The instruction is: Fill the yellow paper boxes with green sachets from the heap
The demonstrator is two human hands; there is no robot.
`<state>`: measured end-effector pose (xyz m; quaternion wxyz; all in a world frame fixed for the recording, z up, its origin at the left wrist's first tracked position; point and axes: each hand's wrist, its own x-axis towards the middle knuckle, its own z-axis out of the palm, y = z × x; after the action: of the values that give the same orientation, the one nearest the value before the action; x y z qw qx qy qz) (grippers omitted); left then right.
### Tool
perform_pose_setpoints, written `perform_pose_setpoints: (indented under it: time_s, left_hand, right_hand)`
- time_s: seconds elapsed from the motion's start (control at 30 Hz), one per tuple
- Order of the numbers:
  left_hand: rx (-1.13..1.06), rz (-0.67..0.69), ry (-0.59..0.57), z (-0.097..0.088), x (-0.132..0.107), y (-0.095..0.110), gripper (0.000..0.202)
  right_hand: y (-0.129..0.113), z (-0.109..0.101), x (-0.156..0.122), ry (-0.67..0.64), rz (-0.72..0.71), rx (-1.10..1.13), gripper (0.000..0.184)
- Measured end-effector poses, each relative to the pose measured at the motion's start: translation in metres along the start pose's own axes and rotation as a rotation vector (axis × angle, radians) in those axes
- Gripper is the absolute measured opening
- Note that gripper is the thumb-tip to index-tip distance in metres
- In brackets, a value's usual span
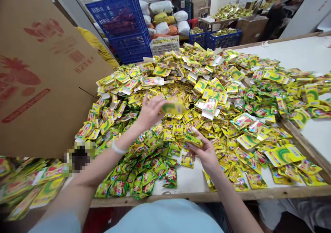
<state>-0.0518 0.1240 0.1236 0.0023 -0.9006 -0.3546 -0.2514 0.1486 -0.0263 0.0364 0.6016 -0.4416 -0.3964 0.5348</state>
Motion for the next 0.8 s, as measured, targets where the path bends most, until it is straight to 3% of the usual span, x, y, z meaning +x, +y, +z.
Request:
perform_pose_setpoints:
  time_s: [0.07,0.1,0.13,0.23,0.33,0.4,0.47,0.57,0.67,0.73,0.8]
  left_hand:
    - [-0.072,0.047,-0.053,0.011,-0.041,0.023,0.033]
    - [-0.119,0.001,-0.047,0.016,-0.059,0.032,0.034]
    - [-0.190,-0.092,-0.022,0.020,-0.075,0.040,0.037]
    - [-0.647,-0.527,0.036,0.025,-0.107,0.060,0.060]
    - [-1.365,-0.805,-0.108,0.025,-0.113,0.079,0.067]
    - [-1.686,-0.914,-0.134,0.024,-0.110,0.086,0.062]
    - [-1.822,-1.004,-0.068,0.023,-0.105,0.086,0.047]
    - [-1.795,-1.049,-0.043,0.020,-0.102,0.081,0.042]
    - [-1.626,-0.935,-0.176,0.011,-0.100,0.086,0.044]
    - [-1.555,-0.843,-0.276,0.004,-0.099,0.095,0.043]
    - [-1.534,-0.798,-0.331,-0.002,-0.099,0.103,0.044]
  right_hand:
    - [-0.007,0.012,0.004,0.013,-0.145,-0.121,0.017]
    - [-0.009,0.016,0.004,0.035,-0.254,-0.218,0.009]
    - [-0.010,0.019,0.004,0.063,-0.383,-0.339,0.005]
    - [-0.003,0.017,-0.006,0.056,-0.737,-0.762,0.022]
    - [0.006,0.016,-0.025,-0.220,-0.937,-1.076,0.025]
    - [0.002,0.020,-0.038,-0.416,-1.017,-1.145,0.027]
    - [-0.010,0.024,-0.048,-0.456,-1.008,-1.080,0.031]
    - [-0.032,0.023,-0.049,-0.299,-0.775,-0.816,0.029]
    - [-0.044,0.022,-0.032,-0.106,-0.557,-0.554,0.014]
    - [-0.047,0.027,-0.016,-0.029,-0.530,-0.442,0.010]
    - [-0.050,0.035,-0.004,-0.062,-0.554,-0.416,0.007]
